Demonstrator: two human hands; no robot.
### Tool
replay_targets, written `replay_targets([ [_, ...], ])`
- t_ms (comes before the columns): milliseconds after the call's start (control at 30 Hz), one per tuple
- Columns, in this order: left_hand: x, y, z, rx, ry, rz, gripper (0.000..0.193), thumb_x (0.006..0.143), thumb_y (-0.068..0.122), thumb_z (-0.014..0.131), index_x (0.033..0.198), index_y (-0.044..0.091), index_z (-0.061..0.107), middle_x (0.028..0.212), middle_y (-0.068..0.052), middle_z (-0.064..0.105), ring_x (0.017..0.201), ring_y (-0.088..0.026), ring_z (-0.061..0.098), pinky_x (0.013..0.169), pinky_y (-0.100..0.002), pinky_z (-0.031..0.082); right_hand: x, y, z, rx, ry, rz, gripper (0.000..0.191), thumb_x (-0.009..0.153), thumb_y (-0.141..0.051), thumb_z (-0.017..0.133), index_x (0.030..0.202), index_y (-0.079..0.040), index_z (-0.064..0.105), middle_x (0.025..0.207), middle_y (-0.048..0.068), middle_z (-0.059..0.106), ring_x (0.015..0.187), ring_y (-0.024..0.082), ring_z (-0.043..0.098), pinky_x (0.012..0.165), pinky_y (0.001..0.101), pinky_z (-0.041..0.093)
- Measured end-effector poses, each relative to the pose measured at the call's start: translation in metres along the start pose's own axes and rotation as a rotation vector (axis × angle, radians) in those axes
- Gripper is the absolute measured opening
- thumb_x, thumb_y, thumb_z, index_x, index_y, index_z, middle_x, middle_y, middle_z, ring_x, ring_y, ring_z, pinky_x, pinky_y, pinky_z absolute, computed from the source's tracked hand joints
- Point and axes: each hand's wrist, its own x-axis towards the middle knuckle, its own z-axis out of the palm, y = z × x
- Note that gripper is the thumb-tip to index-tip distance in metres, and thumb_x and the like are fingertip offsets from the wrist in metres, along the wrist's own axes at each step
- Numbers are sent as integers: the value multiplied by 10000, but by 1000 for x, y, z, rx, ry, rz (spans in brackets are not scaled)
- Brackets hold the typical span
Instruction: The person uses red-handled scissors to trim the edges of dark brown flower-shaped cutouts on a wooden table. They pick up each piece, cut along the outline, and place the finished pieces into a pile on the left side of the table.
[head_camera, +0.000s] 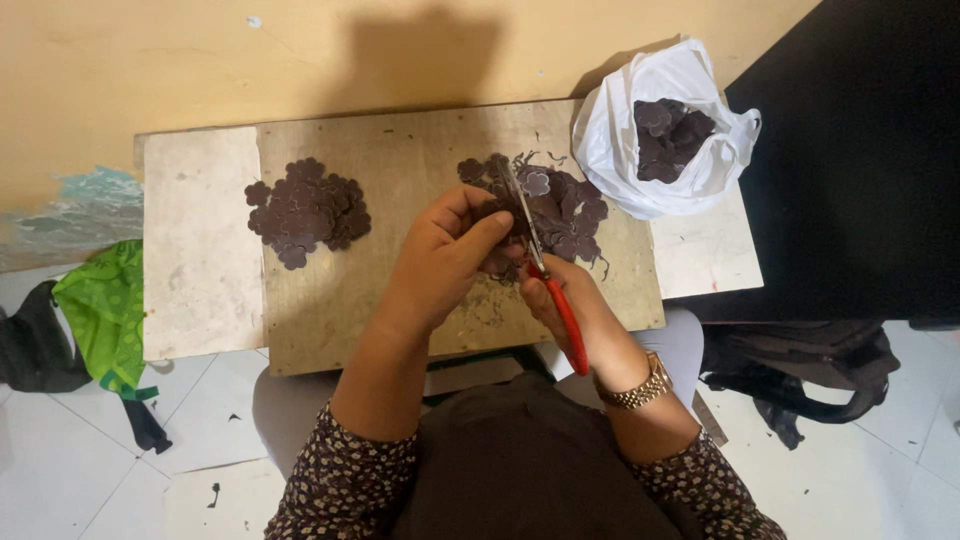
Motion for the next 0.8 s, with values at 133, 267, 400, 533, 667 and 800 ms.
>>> replay_targets([
  [133, 0, 2, 1, 21, 3, -25, 102, 998, 124, 636, 1049, 40, 611, 919, -45, 710, 797, -102, 711, 638, -226, 532, -1, -1, 0, 89, -23, 14, 430, 971, -522, 567, 1104, -116, 607, 706, -84, 443, 595, 33, 388, 507, 202, 333],
  [267, -1, 2, 1, 14, -3, -16, 98, 997, 119, 639, 1038, 36, 608, 917, -50, 708, 798, -106, 715, 635, -229, 534, -3, 5, -1, 23, -9, 0, 466, 1020, -523, 558, 921, -68, 564, 705, -71, 455, 609, 32, 400, 520, 200, 348],
  [400, -1, 2, 0, -12, -15, 13, 91, 999, 113, 636, 1046, 39, 608, 903, -46, 703, 771, -94, 695, 640, -228, 537, 0, 14, -2, 146, 5, 90, 415, 1006, -480, 565, 914, -75, 561, 717, -59, 468, 602, 47, 407, 511, 211, 346],
  [533, -1, 2, -6, 43, -15, 49, 69, 1004, 112, 636, 1031, 51, 620, 847, -34, 688, 722, -84, 652, 593, -222, 492, 1, 16, -3, 121, 10, 92, 399, 1029, -464, 534, 906, -85, 565, 729, -60, 500, 626, 52, 442, 542, 216, 395],
  [667, 0, 1, -9, 51, 22, 33, 53, 996, 100, 655, 1020, 54, 647, 849, -10, 675, 720, -65, 605, 601, -210, 465, -3, 9, -5, 52, -35, 33, 392, 1028, -468, 555, 962, -81, 540, 763, -64, 477, 658, 53, 435, 560, 222, 391],
  [800, -1, 1, -8, -12, -10, 40, 79, 1001, 105, 657, 1029, 33, 675, 886, 1, 680, 759, -59, 608, 667, -221, 517, -6, -1, -8, -57, -135, -47, 426, 1024, -515, 518, 1011, -91, 562, 764, -67, 476, 667, 49, 418, 568, 221, 388],
])
